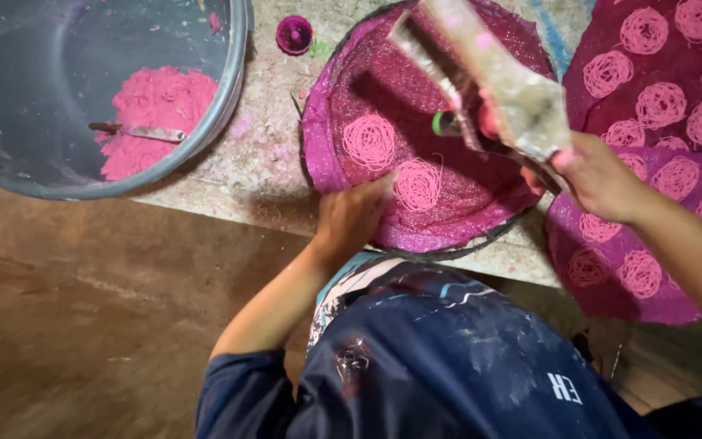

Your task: The person scoops pink paste from a metal bowl and uses a handheld extruder to form spiral circles on a pink mesh mat. The person repeatedly refills the extruder and continues forming circles in a grid pattern across the mat.

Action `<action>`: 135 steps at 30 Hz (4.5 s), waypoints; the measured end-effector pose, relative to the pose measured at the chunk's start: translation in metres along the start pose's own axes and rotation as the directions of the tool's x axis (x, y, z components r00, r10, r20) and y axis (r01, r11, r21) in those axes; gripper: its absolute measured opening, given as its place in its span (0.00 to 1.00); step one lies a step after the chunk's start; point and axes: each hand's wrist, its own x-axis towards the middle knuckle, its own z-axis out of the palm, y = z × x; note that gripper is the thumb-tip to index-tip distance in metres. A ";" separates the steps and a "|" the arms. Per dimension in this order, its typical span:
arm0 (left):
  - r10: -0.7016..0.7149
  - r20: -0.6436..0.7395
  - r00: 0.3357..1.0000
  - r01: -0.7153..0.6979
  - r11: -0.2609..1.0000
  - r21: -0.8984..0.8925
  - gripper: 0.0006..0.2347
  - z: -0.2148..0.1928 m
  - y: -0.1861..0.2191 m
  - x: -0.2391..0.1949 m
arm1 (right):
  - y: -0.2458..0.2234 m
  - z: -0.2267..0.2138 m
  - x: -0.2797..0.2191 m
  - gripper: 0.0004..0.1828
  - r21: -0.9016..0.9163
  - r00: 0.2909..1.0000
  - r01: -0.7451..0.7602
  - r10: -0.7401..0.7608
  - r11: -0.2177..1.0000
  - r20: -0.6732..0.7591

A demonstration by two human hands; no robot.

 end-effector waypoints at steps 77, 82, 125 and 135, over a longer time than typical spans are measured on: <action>-0.012 -0.345 0.939 -0.238 -0.746 -0.622 0.15 -0.038 0.014 0.235 | -0.095 -0.008 0.073 0.41 -0.441 0.947 -0.320 0.291 0.838 -0.134; -0.025 -0.323 0.946 -0.242 -0.718 -0.653 0.15 -0.042 0.001 0.224 | -0.086 0.008 0.072 0.38 -0.289 0.927 -0.374 0.363 0.881 -0.094; -0.176 -0.349 0.920 -0.373 -0.665 -0.647 0.13 -0.077 -0.059 0.233 | -0.089 0.026 0.165 0.37 -0.471 0.987 -0.155 0.121 0.868 -0.103; -0.261 -0.351 0.899 -0.430 -0.669 -0.605 0.12 -0.057 -0.071 0.257 | -0.116 0.024 0.174 0.35 -0.576 0.979 -0.203 0.146 0.792 -0.144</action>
